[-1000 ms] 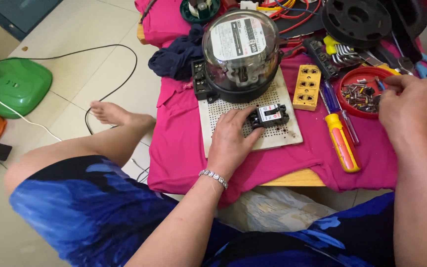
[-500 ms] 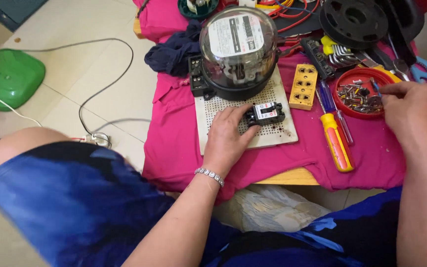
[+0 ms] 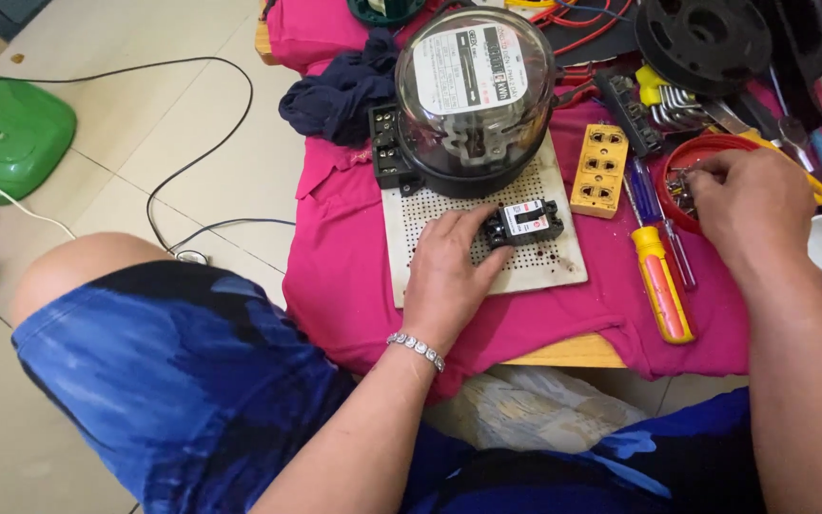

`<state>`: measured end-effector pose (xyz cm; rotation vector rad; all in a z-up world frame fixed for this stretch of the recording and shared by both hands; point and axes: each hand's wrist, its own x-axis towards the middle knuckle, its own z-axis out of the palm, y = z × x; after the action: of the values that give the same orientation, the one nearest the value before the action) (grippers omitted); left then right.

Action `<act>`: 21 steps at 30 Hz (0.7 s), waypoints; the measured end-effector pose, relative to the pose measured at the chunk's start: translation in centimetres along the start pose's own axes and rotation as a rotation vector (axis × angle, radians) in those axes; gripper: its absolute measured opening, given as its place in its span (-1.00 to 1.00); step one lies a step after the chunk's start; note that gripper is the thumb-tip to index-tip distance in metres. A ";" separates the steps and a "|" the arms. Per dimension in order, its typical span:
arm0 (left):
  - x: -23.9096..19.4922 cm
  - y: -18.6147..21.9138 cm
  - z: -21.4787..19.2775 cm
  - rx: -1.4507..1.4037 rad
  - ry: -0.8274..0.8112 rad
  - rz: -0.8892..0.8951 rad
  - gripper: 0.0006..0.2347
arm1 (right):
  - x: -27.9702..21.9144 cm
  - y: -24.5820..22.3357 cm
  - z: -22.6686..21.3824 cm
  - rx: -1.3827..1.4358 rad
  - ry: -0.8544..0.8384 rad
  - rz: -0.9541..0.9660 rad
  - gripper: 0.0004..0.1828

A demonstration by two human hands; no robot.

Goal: The person assembles electrical components on a perforated board, using a screwdriver to secure a black switch and a yellow socket. They also handle a glass-encased meter and a black plastic component, arranging them on the board.

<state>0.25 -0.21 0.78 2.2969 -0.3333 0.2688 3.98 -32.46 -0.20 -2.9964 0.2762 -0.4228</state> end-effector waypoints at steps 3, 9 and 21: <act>0.1 0.2 0.0 0.016 -0.011 -0.014 -0.57 | 0.2 -1.6 -0.6 -0.040 -0.110 0.116 -0.76; 0.1 0.2 0.1 0.031 0.032 0.027 -0.57 | 0.5 -0.7 0.7 0.079 -0.098 0.059 -0.78; 0.5 0.8 0.2 0.059 0.034 -0.026 -0.59 | 1.9 2.3 -0.7 0.263 -0.284 0.094 -0.70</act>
<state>0.45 -0.98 1.33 2.3499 -0.2813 0.3083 5.15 -35.13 0.71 -2.7247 0.3063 -0.0194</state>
